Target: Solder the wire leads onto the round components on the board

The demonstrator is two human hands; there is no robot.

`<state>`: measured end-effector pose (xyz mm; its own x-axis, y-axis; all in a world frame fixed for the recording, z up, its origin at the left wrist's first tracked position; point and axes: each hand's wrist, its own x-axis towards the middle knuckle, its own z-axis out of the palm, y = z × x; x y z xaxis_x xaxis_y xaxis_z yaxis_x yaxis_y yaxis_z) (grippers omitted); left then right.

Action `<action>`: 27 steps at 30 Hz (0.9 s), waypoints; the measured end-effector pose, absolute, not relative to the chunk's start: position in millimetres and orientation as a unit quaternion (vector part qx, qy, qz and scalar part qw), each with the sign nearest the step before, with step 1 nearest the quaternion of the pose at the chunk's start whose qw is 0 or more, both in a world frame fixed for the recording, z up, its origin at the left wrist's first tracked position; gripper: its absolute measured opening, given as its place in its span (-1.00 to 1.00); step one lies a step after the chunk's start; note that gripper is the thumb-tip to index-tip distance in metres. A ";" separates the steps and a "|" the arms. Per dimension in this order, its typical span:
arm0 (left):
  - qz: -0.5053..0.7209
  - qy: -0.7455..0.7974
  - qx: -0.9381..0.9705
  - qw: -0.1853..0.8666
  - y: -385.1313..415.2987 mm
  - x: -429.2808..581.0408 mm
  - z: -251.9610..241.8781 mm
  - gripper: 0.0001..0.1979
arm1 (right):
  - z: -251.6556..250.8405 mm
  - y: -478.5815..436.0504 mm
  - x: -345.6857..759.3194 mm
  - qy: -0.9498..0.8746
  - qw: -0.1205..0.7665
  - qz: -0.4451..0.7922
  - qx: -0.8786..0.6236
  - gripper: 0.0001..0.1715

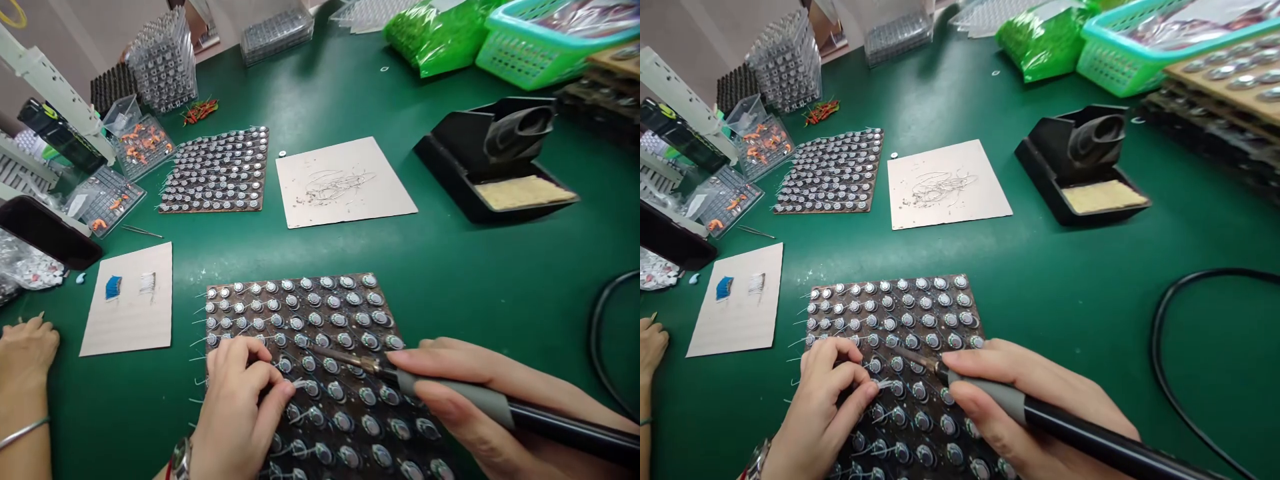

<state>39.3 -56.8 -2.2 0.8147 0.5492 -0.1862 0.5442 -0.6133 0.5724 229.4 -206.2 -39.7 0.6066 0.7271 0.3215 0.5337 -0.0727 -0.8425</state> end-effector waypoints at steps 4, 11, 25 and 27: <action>0.004 0.305 0.897 0.319 -56.7 39.4 -1.2 -0.84 | -35.1 -204.6 228.8 -0.462 0.526 0.072 -0.711 -0.82; 0.003 0.302 0.898 0.319 -56.4 39.3 -1.3 -0.84 | -29.8 -196.3 225.0 -0.457 0.524 0.094 -0.713 -0.82; -0.008 0.305 0.898 0.318 -57.7 40.6 -0.6 -0.83 | -27.9 -193.3 223.8 -0.449 0.541 0.133 -0.699 -0.83; -0.008 0.305 0.899 0.314 -57.8 41.1 -0.4 -0.83 | -29.1 -193.5 223.5 -0.446 0.540 0.134 -0.701 -0.82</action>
